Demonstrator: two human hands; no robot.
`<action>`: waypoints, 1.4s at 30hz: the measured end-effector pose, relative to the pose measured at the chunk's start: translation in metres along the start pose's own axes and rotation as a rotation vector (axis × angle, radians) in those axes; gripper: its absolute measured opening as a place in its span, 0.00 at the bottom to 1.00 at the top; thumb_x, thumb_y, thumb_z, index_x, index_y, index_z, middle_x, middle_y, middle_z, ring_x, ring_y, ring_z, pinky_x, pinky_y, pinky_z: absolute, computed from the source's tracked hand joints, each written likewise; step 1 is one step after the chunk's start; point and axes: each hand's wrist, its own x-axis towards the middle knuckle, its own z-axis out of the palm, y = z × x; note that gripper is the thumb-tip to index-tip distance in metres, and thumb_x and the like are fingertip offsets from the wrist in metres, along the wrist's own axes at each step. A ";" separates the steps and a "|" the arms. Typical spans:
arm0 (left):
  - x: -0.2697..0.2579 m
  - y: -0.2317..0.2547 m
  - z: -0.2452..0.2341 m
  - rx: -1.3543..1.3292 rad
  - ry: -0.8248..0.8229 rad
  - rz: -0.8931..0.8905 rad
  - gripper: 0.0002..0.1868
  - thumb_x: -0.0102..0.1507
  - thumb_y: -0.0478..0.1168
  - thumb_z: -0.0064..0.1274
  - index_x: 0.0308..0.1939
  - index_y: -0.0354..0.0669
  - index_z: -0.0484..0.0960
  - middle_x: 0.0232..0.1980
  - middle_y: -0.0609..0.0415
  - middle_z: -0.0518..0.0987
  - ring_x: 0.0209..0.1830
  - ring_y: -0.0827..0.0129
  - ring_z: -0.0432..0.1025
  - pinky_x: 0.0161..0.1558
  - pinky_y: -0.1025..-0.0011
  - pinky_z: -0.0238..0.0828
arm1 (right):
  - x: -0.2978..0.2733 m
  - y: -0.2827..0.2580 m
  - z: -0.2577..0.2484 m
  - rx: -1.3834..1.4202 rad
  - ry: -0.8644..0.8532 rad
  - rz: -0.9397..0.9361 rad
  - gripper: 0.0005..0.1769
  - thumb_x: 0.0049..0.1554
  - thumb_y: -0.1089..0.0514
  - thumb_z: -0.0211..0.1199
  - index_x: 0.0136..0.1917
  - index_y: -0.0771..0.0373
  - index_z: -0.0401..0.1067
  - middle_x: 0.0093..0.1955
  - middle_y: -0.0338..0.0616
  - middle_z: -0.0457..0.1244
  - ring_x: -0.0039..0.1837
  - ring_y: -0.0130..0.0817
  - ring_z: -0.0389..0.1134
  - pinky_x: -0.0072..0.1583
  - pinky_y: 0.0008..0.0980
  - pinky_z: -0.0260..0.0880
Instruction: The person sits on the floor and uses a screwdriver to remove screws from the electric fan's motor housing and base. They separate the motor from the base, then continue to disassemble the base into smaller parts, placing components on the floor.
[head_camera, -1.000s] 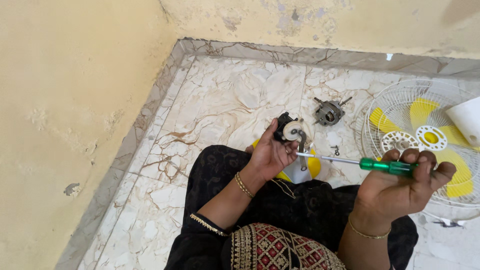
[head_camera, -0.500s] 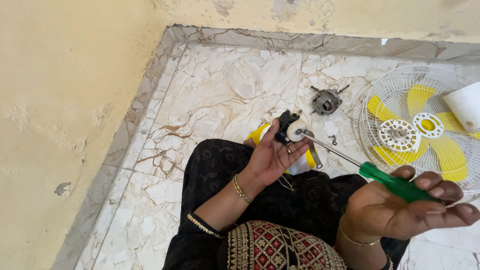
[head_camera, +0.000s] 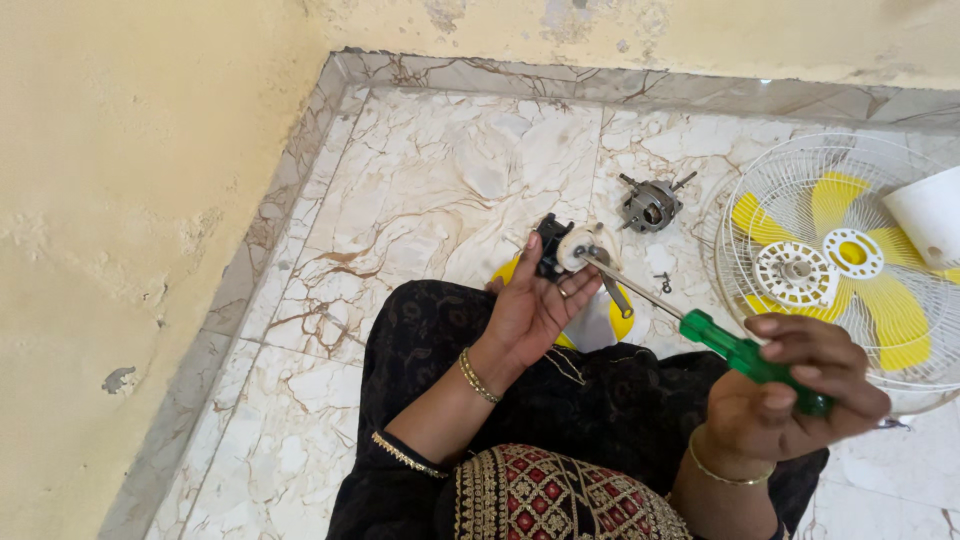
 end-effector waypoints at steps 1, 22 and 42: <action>0.000 0.003 0.000 0.006 0.012 0.033 0.36 0.70 0.59 0.51 0.69 0.35 0.64 0.64 0.43 0.74 0.63 0.57 0.71 0.69 0.57 0.69 | 0.000 0.000 -0.001 -0.083 -0.035 0.037 0.21 0.70 0.43 0.64 0.64 0.54 0.60 0.52 0.43 0.62 0.51 0.34 0.69 0.56 0.30 0.75; 0.019 0.058 -0.014 0.130 0.049 0.232 0.36 0.68 0.65 0.50 0.61 0.34 0.73 0.57 0.43 0.79 0.61 0.56 0.75 0.65 0.59 0.73 | 0.030 0.010 0.028 -0.469 -0.585 0.118 0.12 0.51 0.77 0.64 0.44 0.64 0.77 0.60 0.51 0.63 0.59 0.41 0.69 0.58 0.34 0.72; 0.077 0.104 -0.166 -0.325 0.067 0.209 0.29 0.61 0.62 0.56 0.56 0.46 0.79 0.55 0.50 0.82 0.56 0.57 0.76 0.52 0.56 0.73 | -0.001 0.031 0.034 0.146 0.032 0.833 0.18 0.72 0.52 0.64 0.59 0.62 0.58 0.45 0.49 0.65 0.41 0.40 0.70 0.46 0.39 0.76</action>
